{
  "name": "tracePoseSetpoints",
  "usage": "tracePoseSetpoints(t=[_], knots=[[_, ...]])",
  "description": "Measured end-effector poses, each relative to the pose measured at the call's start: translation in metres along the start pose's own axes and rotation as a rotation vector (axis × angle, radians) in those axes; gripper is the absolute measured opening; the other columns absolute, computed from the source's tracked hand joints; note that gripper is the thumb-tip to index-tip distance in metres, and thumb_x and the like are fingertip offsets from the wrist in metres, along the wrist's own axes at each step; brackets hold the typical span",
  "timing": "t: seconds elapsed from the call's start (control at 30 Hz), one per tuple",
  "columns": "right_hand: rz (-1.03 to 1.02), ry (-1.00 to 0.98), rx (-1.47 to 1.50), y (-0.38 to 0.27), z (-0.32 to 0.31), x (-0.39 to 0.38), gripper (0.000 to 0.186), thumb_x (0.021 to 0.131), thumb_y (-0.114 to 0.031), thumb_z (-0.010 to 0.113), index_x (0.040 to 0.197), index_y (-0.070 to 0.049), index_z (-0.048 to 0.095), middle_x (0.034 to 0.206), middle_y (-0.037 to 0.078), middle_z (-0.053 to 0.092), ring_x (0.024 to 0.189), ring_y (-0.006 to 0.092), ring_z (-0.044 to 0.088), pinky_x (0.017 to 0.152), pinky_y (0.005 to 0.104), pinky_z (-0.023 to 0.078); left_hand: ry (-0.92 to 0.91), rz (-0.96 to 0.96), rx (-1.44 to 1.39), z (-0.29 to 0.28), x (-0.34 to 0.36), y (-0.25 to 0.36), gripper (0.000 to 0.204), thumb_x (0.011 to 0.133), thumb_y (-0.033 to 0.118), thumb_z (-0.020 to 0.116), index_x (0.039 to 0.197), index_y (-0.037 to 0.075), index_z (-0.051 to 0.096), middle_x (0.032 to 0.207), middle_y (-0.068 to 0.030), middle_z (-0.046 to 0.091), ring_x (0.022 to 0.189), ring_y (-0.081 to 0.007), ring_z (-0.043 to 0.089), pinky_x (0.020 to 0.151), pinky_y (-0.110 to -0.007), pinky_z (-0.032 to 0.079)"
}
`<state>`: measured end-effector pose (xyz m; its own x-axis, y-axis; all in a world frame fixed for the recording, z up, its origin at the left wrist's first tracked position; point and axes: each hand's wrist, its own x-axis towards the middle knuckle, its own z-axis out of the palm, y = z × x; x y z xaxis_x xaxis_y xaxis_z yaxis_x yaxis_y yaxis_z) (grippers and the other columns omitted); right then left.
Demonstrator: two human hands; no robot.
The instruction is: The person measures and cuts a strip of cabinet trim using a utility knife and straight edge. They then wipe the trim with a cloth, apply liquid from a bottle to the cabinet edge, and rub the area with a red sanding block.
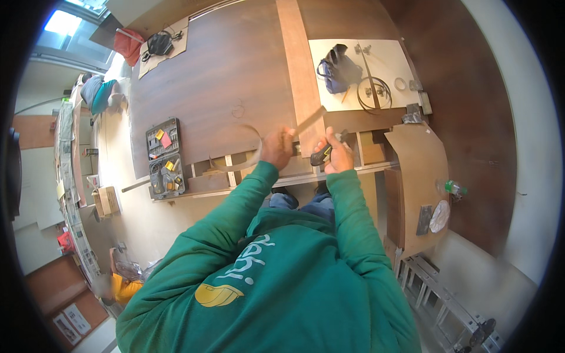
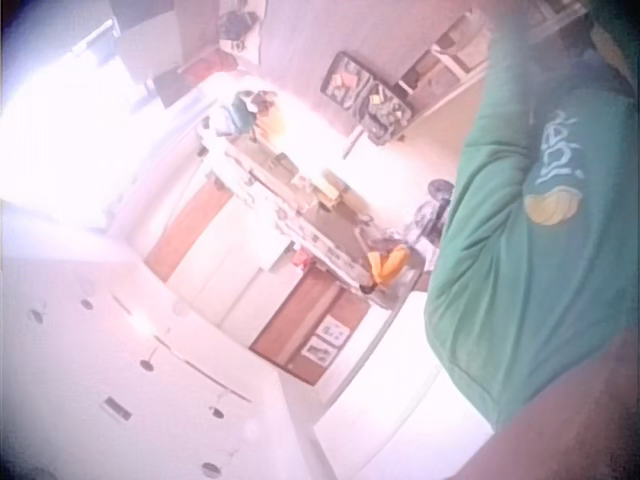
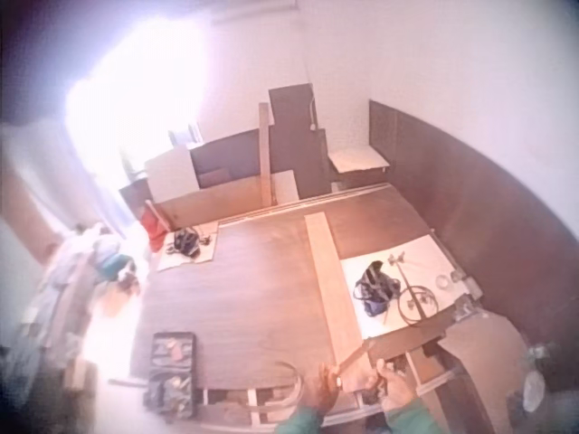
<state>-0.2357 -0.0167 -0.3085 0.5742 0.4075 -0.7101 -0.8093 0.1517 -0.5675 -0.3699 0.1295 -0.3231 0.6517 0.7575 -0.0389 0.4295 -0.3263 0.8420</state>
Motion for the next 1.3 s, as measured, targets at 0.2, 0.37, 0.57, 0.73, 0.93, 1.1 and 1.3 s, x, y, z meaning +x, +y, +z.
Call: tracePoseSetpoints(t=[0.2,0.37,0.57,0.73,0.93,1.1,1.3], knots=[[0.103,-0.412,-0.101,-0.013,-0.064,-0.045,0.045,0.101,-0.008,0.069,0.141,0.006,0.053,0.128,0.015,0.066,0.105,0.0245,0.069,0.094,0.0394,0.059,0.047,-0.087,-0.008,-0.023,0.031,-0.034,0.022,0.106,0.027,0.066,0.112,0.007,0.065,0.081,-0.0098,0.065,0.076,-0.0244,0.063,0.073,-0.041,0.052],[0.132,-0.299,-0.302,0.000,-0.101,-0.063,0.036,0.106,-0.016,0.065,0.137,0.002,0.057,0.118,0.012,0.070,0.093,0.0170,0.068,0.080,0.0331,0.058,0.004,-0.086,-0.107,-0.023,0.070,-0.073,0.020,0.104,0.027,0.069,0.111,0.009,0.068,0.081,-0.0089,0.065,0.074,-0.0252,0.061,0.075,-0.041,0.053],[-0.002,0.134,-0.511,0.031,-0.122,-0.038,0.026,0.108,-0.029,0.065,0.104,-0.003,0.064,0.083,0.006,0.068,0.057,0.0098,0.057,0.052,0.0261,0.046,-0.071,-0.153,0.058,-0.006,0.092,-0.093,0.028,0.099,0.036,0.075,0.108,0.009,0.072,0.081,-0.0106,0.068,0.075,-0.0257,0.064,0.074,-0.041,0.053],[-0.106,0.345,-0.609,0.031,-0.114,-0.002,0.030,0.107,-0.031,0.069,0.097,-0.002,0.064,0.076,0.006,0.067,0.051,0.0104,0.057,0.048,0.0255,0.046,-0.141,-0.219,0.249,0.041,0.113,-0.104,0.036,0.093,0.043,0.080,0.104,0.009,0.075,0.081,-0.0133,0.071,0.076,-0.0313,0.069,0.072,-0.044,0.054],[-0.112,0.109,-0.581,0.073,-0.148,0.126,0.026,0.107,-0.021,0.067,0.118,0.001,0.061,0.092,0.007,0.071,0.072,0.0127,0.068,0.060,0.0253,0.055,-0.278,-0.365,0.333,0.134,0.151,-0.173,0.033,0.092,0.043,0.080,0.101,0.012,0.076,0.086,-0.0145,0.072,0.087,-0.0349,0.071,0.080,-0.049,0.054],[0.042,0.056,-0.859,0.078,-0.144,0.213,0.029,0.108,-0.026,0.060,0.124,-0.002,0.061,0.093,0.010,0.071,0.081,0.0167,0.070,0.065,0.0310,0.057,-0.336,-0.342,0.393,0.206,0.184,-0.253,0.025,0.094,0.037,0.078,0.108,0.016,0.073,0.097,-0.0138,0.075,0.100,-0.0362,0.071,0.087,-0.050,0.054],[-0.219,0.110,-1.283,0.127,-0.154,0.306,0.048,0.106,-0.047,0.064,0.093,-0.002,0.059,0.083,0.020,0.069,0.072,0.0373,0.066,0.066,0.0464,0.053,-0.356,-0.267,0.362,0.253,0.215,-0.293,0.019,0.095,0.031,0.076,0.107,0.017,0.073,0.101,-0.0134,0.077,0.103,-0.0361,0.072,0.089,-0.050,0.055]])
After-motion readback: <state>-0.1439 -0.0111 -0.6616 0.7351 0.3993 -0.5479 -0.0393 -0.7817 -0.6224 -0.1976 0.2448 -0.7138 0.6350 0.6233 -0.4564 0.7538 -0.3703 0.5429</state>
